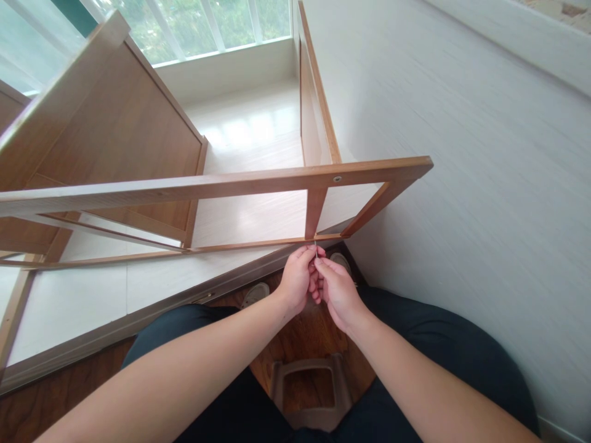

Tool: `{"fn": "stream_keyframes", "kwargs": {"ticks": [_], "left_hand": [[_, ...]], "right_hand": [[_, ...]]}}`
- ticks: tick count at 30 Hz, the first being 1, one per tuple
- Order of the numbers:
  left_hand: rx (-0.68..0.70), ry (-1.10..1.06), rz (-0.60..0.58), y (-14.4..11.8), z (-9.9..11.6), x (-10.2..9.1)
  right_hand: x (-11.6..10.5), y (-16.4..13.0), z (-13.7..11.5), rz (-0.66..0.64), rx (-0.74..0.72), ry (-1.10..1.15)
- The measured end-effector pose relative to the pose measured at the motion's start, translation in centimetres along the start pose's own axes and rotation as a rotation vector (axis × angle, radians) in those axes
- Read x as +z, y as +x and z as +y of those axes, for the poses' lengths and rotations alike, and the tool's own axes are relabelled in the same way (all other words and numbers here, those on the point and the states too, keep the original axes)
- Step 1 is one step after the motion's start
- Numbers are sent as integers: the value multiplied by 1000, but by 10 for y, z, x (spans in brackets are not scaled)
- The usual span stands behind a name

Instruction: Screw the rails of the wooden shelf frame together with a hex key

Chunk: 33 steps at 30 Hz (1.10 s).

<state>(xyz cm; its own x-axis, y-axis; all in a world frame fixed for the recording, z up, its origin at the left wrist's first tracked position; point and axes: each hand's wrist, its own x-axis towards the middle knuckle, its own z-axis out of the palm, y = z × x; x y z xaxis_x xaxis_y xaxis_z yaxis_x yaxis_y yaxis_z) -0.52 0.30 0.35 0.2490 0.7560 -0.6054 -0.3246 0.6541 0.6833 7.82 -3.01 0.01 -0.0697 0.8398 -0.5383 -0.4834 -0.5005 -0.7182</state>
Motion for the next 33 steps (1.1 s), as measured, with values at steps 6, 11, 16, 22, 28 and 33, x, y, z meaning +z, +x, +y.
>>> {"fn": "stream_keyframes", "kwargs": {"ticks": [6,11,16,22,28,33], "left_hand": [[29,-60,19,2,-1,0],[116,-137,65,8,0,-1],[121,-145,78,9,1,-2],[118,-138,78,8,2,-2],[118,-122,77,8,3,-2],[119,-111,76,8,3,-3]], "right_hand": [[-1,-1,-1,43,-107,-307],[-5,-6,-17,191,-358,-1101],[-6,-8,-30,220,-429,-1565],[-5,-9,-29,233,-446,-1704],[-5,-7,-29,245,-470,-1750],[-4,-6,-30,230,-480,-1767]]}}
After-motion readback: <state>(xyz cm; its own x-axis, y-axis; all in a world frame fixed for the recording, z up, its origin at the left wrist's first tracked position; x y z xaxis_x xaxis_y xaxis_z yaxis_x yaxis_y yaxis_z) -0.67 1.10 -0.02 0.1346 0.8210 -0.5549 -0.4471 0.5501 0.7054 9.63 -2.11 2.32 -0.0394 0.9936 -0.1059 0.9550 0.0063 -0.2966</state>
